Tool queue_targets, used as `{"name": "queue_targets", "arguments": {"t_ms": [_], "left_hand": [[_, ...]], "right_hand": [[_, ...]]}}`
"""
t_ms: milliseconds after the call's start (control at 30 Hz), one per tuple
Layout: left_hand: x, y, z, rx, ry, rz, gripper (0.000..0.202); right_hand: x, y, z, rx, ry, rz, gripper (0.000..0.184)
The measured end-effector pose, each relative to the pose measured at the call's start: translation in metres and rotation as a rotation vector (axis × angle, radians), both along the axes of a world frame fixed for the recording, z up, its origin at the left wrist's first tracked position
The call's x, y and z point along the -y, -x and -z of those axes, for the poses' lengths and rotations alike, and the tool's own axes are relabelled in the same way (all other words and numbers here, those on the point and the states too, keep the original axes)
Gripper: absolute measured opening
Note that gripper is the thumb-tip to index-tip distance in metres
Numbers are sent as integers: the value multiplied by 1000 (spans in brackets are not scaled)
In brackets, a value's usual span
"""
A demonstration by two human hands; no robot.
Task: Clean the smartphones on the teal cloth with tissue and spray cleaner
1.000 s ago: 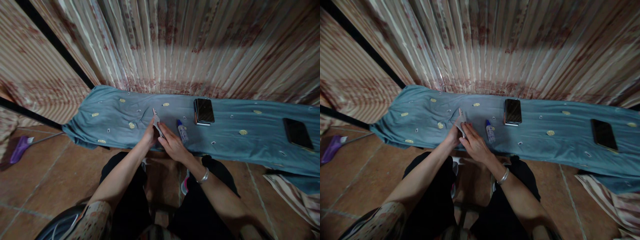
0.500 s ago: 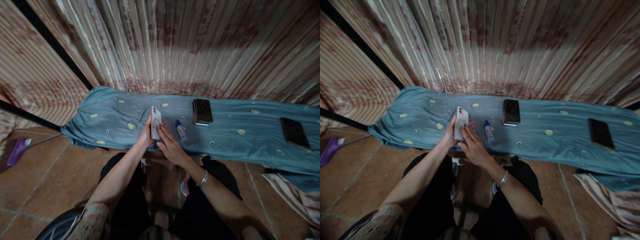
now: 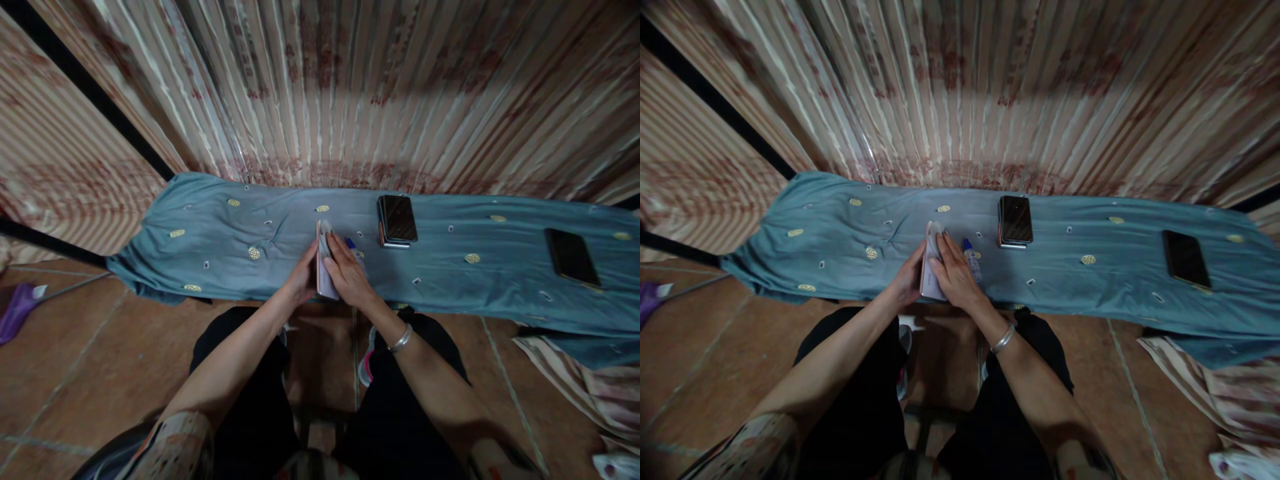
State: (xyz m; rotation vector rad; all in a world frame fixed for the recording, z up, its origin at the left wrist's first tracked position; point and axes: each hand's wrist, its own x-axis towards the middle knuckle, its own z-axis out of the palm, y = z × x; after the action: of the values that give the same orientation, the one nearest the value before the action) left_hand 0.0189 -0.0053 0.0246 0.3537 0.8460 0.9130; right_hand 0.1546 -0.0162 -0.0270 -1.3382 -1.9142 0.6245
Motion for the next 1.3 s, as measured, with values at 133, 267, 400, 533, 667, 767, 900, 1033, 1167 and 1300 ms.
{"name": "queue_targets", "arguments": {"t_ms": [133, 267, 400, 533, 667, 767, 900, 1033, 1167, 1300], "left_hand": [[4, -2, 4, -33, 28, 56, 45], [5, 0, 12, -75, 66, 96, 42], [7, -1, 17, -85, 63, 170, 46], [10, -3, 17, -90, 66, 185, 46], [9, -5, 17, -69, 95, 135, 38], [8, -5, 17, -52, 92, 120, 39], [7, -5, 15, -76, 90, 108, 42], [9, -6, 13, -103, 89, 108, 42], [10, -5, 17, -73, 63, 163, 40], [10, -5, 16, -72, 81, 156, 38]], "right_hand": [[-7, -5, 1, -20, 34, 45, 73], [-10, -10, 1, -49, 55, 72, 75], [-12, -14, 1, -80, 16, 73, 73], [-10, -15, -2, -59, -32, 48, 70], [-5, -15, -7, -3, -63, 21, 67], [-2, -13, -9, 18, -75, 2, 63], [-1, -12, -10, 32, -77, -17, 61], [-4, -14, -9, 17, -83, -11, 61], [-8, -17, -7, -14, -70, 22, 63], [-11, -17, -4, -28, -60, 39, 66]]}}
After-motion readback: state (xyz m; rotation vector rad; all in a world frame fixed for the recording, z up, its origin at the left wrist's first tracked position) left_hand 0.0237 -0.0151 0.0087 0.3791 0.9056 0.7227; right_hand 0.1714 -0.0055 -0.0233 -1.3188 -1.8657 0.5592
